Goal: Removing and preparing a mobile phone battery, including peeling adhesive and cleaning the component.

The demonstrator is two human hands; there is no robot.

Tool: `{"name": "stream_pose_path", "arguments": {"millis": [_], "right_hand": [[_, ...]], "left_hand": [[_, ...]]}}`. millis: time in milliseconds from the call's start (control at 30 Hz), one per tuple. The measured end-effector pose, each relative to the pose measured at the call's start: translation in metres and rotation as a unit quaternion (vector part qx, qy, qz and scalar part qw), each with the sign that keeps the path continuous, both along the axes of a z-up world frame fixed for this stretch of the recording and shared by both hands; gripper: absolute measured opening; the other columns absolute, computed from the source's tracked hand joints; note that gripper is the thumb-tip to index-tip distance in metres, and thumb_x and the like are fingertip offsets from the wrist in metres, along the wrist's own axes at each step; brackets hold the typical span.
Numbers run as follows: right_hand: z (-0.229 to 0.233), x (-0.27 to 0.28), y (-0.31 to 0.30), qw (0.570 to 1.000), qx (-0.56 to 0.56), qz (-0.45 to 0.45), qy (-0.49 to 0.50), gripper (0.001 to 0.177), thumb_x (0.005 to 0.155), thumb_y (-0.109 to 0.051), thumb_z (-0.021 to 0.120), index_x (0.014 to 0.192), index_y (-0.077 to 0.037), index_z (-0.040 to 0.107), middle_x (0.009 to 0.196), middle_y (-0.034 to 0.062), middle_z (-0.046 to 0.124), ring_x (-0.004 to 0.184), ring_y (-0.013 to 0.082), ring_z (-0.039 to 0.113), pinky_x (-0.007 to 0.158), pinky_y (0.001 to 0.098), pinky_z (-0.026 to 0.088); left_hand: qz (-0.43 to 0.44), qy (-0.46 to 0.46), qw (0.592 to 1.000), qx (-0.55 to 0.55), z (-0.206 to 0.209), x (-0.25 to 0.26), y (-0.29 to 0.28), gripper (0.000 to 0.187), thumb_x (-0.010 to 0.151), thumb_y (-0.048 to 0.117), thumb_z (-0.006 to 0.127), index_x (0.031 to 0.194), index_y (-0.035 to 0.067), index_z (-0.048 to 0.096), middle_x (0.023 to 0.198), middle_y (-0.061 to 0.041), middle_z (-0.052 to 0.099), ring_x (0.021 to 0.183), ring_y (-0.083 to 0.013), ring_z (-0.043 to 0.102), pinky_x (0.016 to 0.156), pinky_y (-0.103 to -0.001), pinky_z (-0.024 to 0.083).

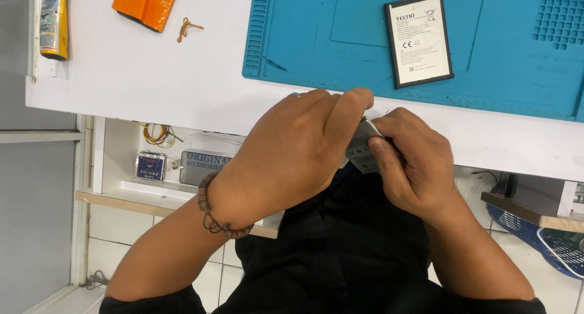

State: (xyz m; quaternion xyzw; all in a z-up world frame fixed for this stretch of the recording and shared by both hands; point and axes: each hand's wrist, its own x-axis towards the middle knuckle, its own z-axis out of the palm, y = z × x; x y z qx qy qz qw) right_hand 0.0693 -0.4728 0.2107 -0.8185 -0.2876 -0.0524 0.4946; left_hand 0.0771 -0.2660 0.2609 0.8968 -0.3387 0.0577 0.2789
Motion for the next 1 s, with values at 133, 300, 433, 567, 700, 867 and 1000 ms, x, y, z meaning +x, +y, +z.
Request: {"name": "stream_pose_path", "arguments": {"millis": [133, 300, 433, 567, 700, 867, 1000], "right_hand": [[0.0, 0.001, 0.0, 1.0, -0.005, 0.006, -0.009, 0.014, 0.104, -0.003, 0.049, 0.103, 0.006, 0.06, 0.079, 0.0119, 0.05, 0.07, 0.0263, 0.046, 0.066, 0.0363, 0.038], [0.004, 0.001, -0.001, 1.0, -0.013, 0.011, 0.013, 0.015, 0.104, -0.003, 0.049, 0.103, 0.004, 0.062, 0.078, 0.0094, 0.05, 0.069, 0.0239, 0.046, 0.064, 0.035, 0.037], [0.006, 0.003, -0.002, 0.999, -0.019, 0.033, 0.025, 0.016, 0.105, -0.006, 0.048, 0.099, 0.002, 0.06, 0.078, 0.009, 0.05, 0.068, 0.0235, 0.044, 0.064, 0.0344, 0.036], [0.003, 0.001, 0.0, 0.999, -0.04, 0.009, 0.013, 0.011, 0.103, -0.004, 0.051, 0.1, 0.002, 0.06, 0.077, 0.0081, 0.048, 0.067, 0.0238, 0.042, 0.062, 0.0347, 0.034], [-0.001, -0.001, 0.003, 0.999, -0.038, -0.019, -0.009, 0.011, 0.103, -0.002, 0.051, 0.099, 0.002, 0.061, 0.077, 0.0072, 0.048, 0.067, 0.0233, 0.042, 0.062, 0.035, 0.034], [-0.003, -0.001, 0.007, 0.999, -0.024, -0.035, -0.014, 0.01, 0.104, 0.001, 0.051, 0.099, 0.003, 0.059, 0.077, 0.0084, 0.047, 0.068, 0.0242, 0.041, 0.063, 0.0354, 0.034], [-0.001, 0.0, 0.007, 0.999, -0.028, -0.039, 0.0, 0.01, 0.103, 0.001, 0.051, 0.101, 0.003, 0.061, 0.079, 0.0093, 0.05, 0.07, 0.0258, 0.045, 0.066, 0.0367, 0.037]], "left_hand": [[0.003, -0.01, 1.0, -0.001, 0.004, 0.0, -0.006, 0.027, 0.091, -0.016, 0.049, 0.111, 0.002, 0.043, 0.071, -0.008, 0.039, 0.061, -0.0237, 0.032, 0.053, -0.04, 0.028], [-0.021, 0.104, 0.992, -0.064, 0.01, 0.005, 0.003, 0.039, 0.084, -0.016, 0.051, 0.118, 0.0, 0.039, 0.065, -0.009, 0.041, 0.053, -0.0264, 0.036, 0.047, -0.04, 0.028], [-0.017, 0.145, 0.987, -0.065, 0.009, 0.008, 0.003, 0.036, 0.084, -0.011, 0.052, 0.113, 0.004, 0.038, 0.064, -0.007, 0.043, 0.049, -0.0247, 0.039, 0.047, -0.038, 0.031], [-0.014, 0.087, 0.994, -0.061, 0.0, 0.003, -0.003, 0.041, 0.076, -0.018, 0.047, 0.11, 0.002, 0.037, 0.067, -0.009, 0.041, 0.055, -0.026, 0.035, 0.049, -0.039, 0.028], [0.039, -0.023, 0.999, -0.016, -0.01, -0.004, -0.01, 0.032, 0.097, -0.01, 0.053, 0.127, -0.002, 0.047, 0.072, -0.009, 0.045, 0.061, -0.025, 0.038, 0.053, -0.042, 0.03], [0.071, -0.047, 0.996, -0.001, -0.013, -0.004, -0.01, 0.041, 0.093, -0.011, 0.054, 0.133, -0.002, 0.048, 0.077, -0.009, 0.051, 0.064, -0.0264, 0.044, 0.057, -0.041, 0.036], [0.095, 0.023, 0.994, -0.056, -0.008, 0.001, -0.008, 0.04, 0.079, -0.008, 0.053, 0.117, 0.002, 0.05, 0.067, -0.008, 0.049, 0.059, -0.0274, 0.047, 0.052, -0.041, 0.037]]}}
